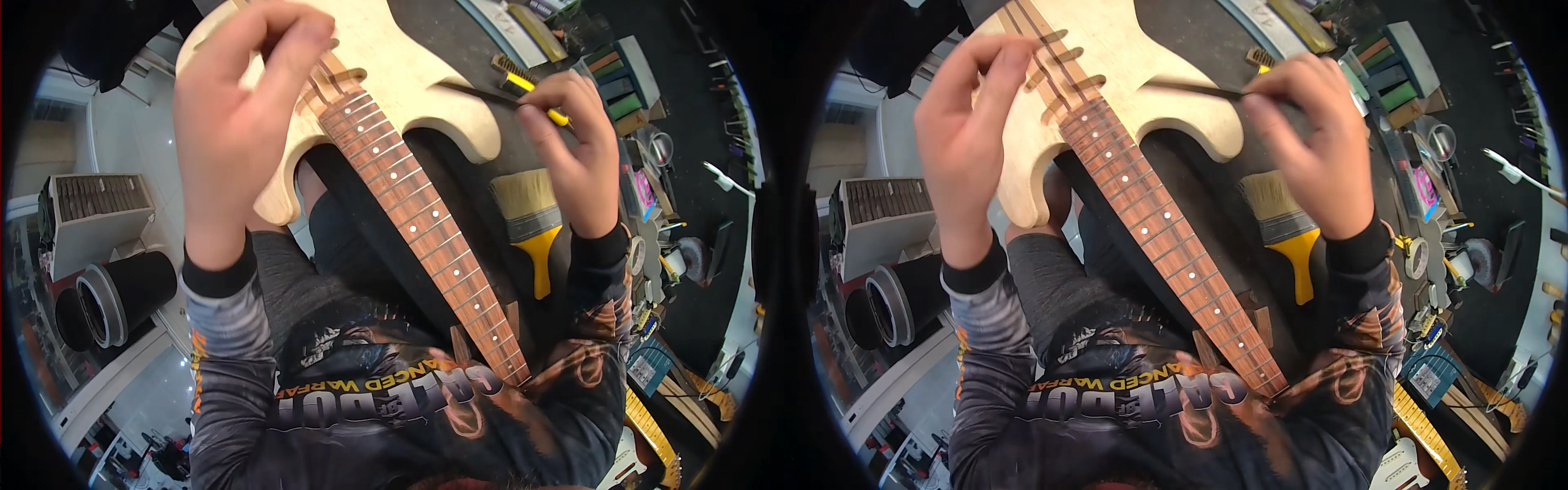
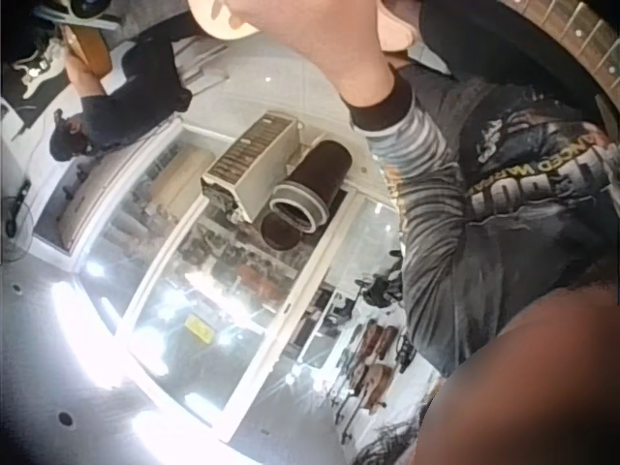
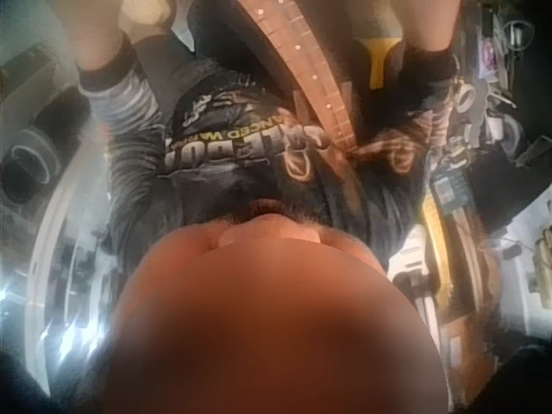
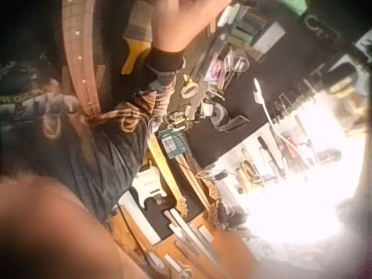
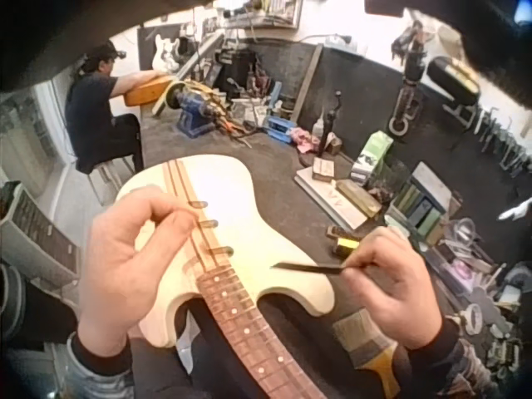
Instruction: The person cleans the fretboard of a guitar body using a brush and a thin metal tool, repeatedly brushing away debris and scraping between the frets.
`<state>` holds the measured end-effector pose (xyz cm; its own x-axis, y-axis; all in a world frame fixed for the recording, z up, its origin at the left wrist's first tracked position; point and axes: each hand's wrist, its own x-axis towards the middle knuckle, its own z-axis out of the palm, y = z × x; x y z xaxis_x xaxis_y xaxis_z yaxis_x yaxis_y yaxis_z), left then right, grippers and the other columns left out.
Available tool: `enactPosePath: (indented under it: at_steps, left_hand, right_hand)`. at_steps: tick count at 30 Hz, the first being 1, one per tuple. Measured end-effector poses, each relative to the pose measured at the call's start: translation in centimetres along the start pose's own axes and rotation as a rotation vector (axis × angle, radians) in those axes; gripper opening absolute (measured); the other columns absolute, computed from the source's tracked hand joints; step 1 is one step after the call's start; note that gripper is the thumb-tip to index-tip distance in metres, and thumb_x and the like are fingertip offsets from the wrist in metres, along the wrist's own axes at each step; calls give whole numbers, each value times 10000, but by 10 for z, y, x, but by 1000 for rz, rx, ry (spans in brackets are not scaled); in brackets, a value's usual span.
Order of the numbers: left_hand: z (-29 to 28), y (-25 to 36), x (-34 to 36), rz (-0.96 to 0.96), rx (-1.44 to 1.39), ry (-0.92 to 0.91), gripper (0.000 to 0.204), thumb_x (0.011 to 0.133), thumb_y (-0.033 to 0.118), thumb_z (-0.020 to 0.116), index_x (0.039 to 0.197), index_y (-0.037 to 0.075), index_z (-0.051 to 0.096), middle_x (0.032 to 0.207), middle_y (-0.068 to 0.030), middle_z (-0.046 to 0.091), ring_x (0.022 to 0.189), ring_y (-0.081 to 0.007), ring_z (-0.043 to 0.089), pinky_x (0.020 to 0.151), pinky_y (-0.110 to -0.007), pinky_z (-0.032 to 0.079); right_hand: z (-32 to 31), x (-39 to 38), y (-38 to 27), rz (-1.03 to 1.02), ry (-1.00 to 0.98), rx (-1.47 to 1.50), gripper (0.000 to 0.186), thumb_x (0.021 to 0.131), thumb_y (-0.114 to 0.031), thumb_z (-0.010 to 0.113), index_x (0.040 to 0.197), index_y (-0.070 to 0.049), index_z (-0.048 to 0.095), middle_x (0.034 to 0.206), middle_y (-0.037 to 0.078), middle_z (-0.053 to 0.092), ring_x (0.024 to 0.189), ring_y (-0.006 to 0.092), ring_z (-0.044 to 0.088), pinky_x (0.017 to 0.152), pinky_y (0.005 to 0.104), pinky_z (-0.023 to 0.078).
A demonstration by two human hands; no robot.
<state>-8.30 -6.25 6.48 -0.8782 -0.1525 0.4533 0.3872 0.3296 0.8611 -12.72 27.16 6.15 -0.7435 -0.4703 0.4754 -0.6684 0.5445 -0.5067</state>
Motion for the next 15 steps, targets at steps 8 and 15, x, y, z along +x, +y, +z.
enactPosePath:
  at_steps: [8, 15]
  left_hand:
    - [164, 29, -94, 775, 346, -893, 115, 982, 189, 795, 1077, 146, 844, 1157, -30, 758, 1076, -257, 794, 869, -437, 575]
    - [233, 26, -85, 956, 559, -1035, 226, 1019, 234, 799, 1225, 206, 888, 1264, -24, 767, 1095, -268, 845, 889, -474, 614]
  right_hand:
    - [-58, -71, 49, 682, 144, 396, 184, 1150, -195, 773, 1217, -24, 792, 1054, -44, 701, 1004, 69, 606, 912, 278, 472]
    - [-104, -110, 65, 884, 204, 657, 315, 1174, -170, 690, 1438, -12, 761, 1101, -59, 712, 994, 74, 637, 915, 274, 488]
